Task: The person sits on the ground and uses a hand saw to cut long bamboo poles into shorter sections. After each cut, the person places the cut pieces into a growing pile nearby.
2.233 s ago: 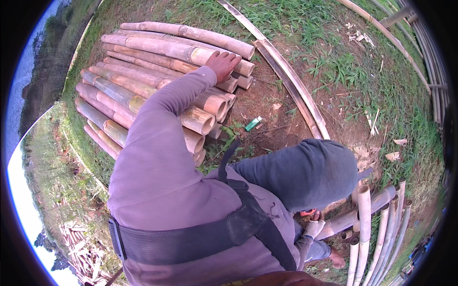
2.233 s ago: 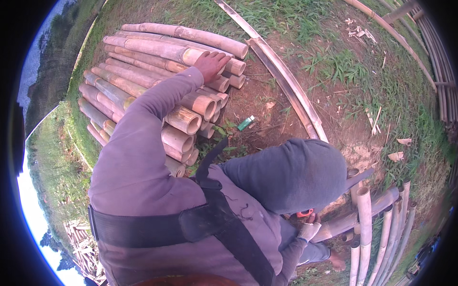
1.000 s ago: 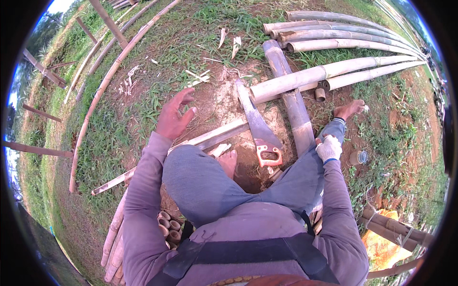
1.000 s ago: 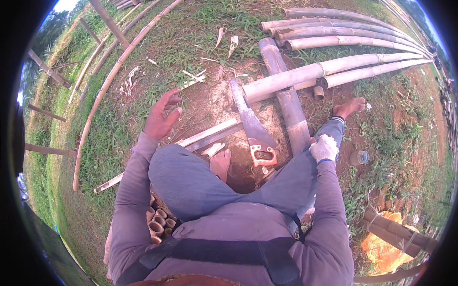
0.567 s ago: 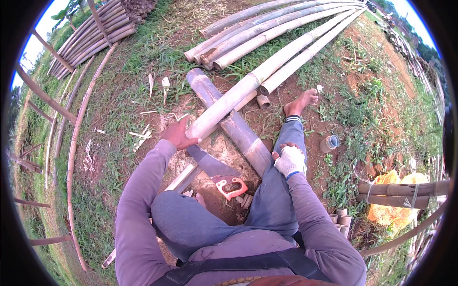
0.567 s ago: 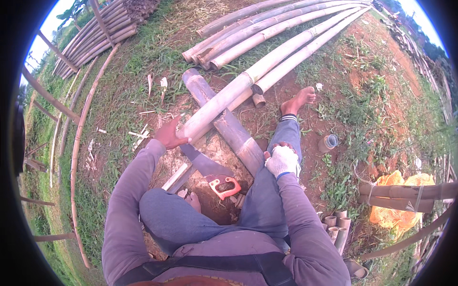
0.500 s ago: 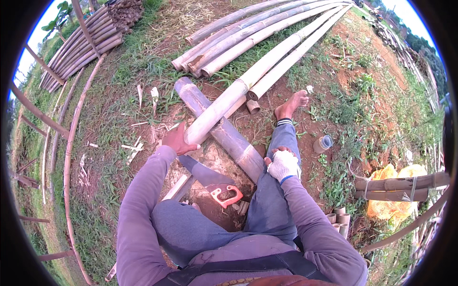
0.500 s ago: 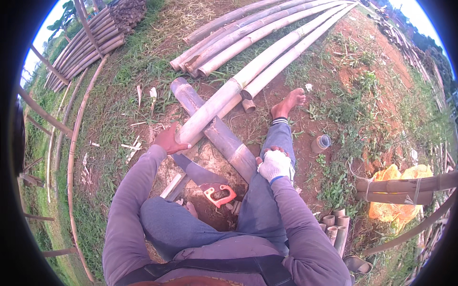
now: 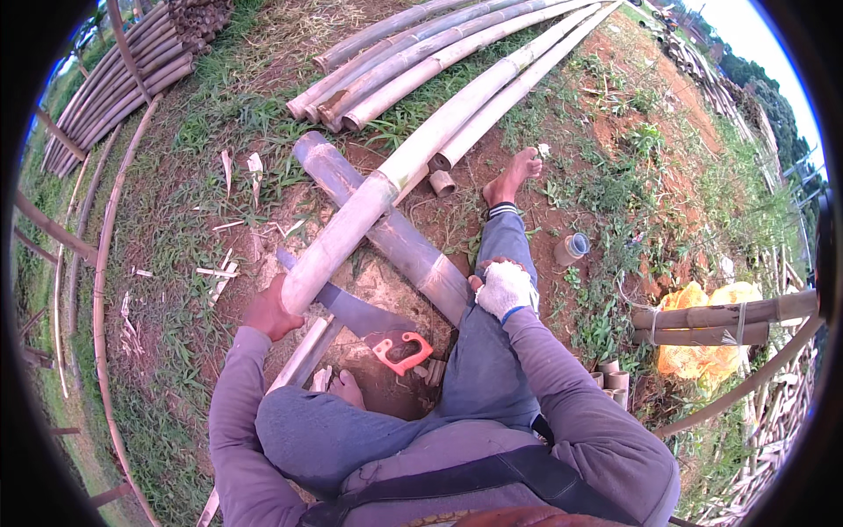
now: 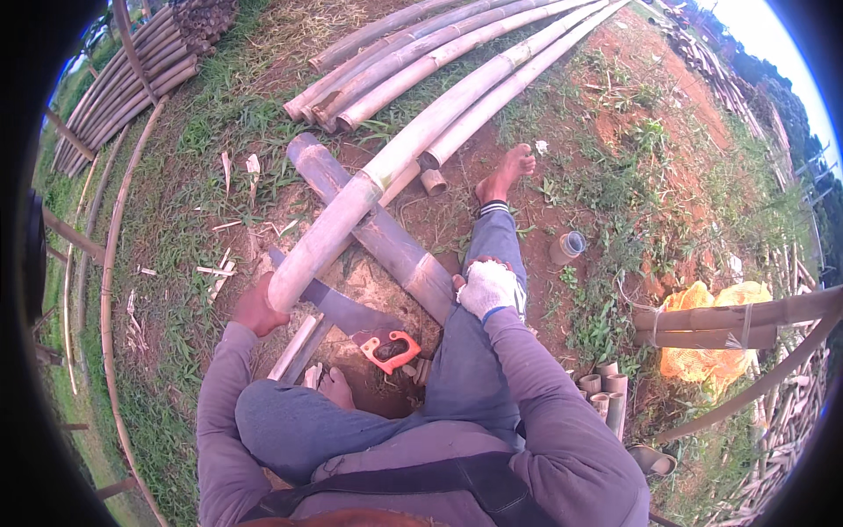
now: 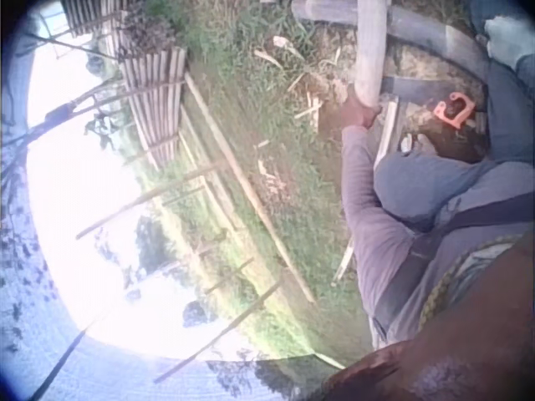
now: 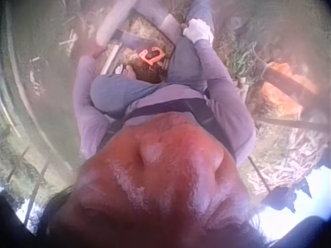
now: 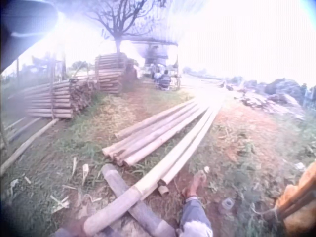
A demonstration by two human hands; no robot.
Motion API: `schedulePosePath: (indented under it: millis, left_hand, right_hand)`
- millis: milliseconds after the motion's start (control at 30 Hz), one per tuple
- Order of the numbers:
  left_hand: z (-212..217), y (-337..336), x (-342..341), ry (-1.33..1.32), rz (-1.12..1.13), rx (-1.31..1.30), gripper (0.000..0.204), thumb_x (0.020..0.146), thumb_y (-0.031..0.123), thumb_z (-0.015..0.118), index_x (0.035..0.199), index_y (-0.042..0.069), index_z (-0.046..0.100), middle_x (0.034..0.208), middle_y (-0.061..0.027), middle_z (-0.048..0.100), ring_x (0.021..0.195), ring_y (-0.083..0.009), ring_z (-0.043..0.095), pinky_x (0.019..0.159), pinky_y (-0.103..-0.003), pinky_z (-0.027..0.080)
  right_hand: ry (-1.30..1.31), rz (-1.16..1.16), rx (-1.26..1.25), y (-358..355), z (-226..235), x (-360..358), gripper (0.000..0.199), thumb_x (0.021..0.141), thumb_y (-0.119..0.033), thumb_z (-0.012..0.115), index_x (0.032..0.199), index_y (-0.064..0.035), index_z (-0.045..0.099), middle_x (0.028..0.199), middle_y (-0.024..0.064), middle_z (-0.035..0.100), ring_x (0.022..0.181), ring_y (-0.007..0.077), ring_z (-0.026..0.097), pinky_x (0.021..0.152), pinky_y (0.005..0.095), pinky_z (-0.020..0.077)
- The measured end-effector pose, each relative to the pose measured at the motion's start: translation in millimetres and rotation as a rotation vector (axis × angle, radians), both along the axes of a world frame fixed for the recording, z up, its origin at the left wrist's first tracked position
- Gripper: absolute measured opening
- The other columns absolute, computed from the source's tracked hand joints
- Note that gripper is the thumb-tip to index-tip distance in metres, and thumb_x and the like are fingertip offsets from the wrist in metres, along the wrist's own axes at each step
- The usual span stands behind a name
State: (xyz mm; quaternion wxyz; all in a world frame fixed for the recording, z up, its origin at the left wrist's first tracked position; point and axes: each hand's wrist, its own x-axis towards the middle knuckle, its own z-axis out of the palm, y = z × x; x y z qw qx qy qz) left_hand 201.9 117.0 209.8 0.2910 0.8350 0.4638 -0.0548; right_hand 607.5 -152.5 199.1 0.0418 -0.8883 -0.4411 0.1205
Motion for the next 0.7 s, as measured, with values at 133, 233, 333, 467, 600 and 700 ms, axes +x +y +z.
schedulePosePath:
  millis: [133, 233, 333, 467, 600, 700]
  left_hand:
    - [21, -53, -153, 0.167, 0.179, 0.139, 0.100, 0.067, 0.028, 0.093, 0.155, 0.012, 0.048, 0.126, -0.0239, 0.074, 0.116, -0.0477, 0.071, 0.100, -0.053, 0.058]
    - [11, -87, -291, 0.349, 0.288, 0.265, 0.096, 0.069, 0.025, 0.091, 0.155, 0.018, 0.049, 0.132, -0.0188, 0.072, 0.122, -0.0440, 0.069, 0.109, -0.054, 0.053]
    - [11, -134, -394, 0.648, 0.530, 0.296, 0.089, 0.076, 0.023, 0.086, 0.156, 0.022, 0.048, 0.146, -0.0119, 0.066, 0.137, -0.0348, 0.062, 0.121, -0.058, 0.041]
    - [-20, -225, -575, 0.871, 0.938, 0.522, 0.082, 0.087, 0.019, 0.078, 0.162, 0.023, 0.046, 0.154, -0.0107, 0.061, 0.145, -0.0333, 0.055, 0.122, -0.059, 0.040]
    - [-11, -198, -509, 0.771, 0.900, 0.619, 0.077, 0.089, 0.017, 0.077, 0.160, 0.015, 0.049, 0.154, -0.0153, 0.060, 0.143, -0.0392, 0.054, 0.121, -0.055, 0.042]
    - [-17, -143, -434, 0.213, 0.609, 0.878, 0.074, 0.088, 0.028, 0.084, 0.154, 0.009, 0.054, 0.147, -0.0192, 0.062, 0.138, -0.0414, 0.056, 0.118, -0.054, 0.043]
  right_hand:
    - [-0.036, 0.017, 0.040, -3, 0, -11, 0.045, 0.093, -0.042, 0.072, 0.123, -0.0095, 0.080, 0.128, 0.0174, 0.075, 0.121, 0.0393, 0.070, 0.111, 0.0527, 0.0492]
    - [-0.071, 0.038, -0.032, -7, -1, -22, 0.044, 0.094, -0.043, 0.074, 0.124, -0.0111, 0.079, 0.130, 0.0153, 0.074, 0.121, 0.0380, 0.070, 0.108, 0.0522, 0.0515]
    - [-0.141, 0.053, -0.059, -6, -4, -23, 0.046, 0.095, -0.044, 0.073, 0.128, -0.0117, 0.078, 0.132, 0.0138, 0.073, 0.122, 0.0370, 0.070, 0.107, 0.0533, 0.0522]
    - [-0.135, 0.074, -0.183, 9, -5, -26, 0.049, 0.097, -0.044, 0.072, 0.133, -0.0106, 0.076, 0.136, 0.0150, 0.072, 0.124, 0.0396, 0.069, 0.107, 0.0549, 0.0526]
    - [-0.190, 0.007, -0.206, 4, -12, -18, 0.050, 0.098, -0.043, 0.071, 0.135, -0.0097, 0.075, 0.138, 0.0172, 0.071, 0.125, 0.0405, 0.069, 0.109, 0.0527, 0.0522]
    - [-0.188, 0.000, -0.204, 12, -15, -24, 0.049, 0.097, -0.041, 0.072, 0.135, -0.0101, 0.076, 0.139, 0.0175, 0.071, 0.126, 0.0405, 0.069, 0.110, 0.0522, 0.0519]
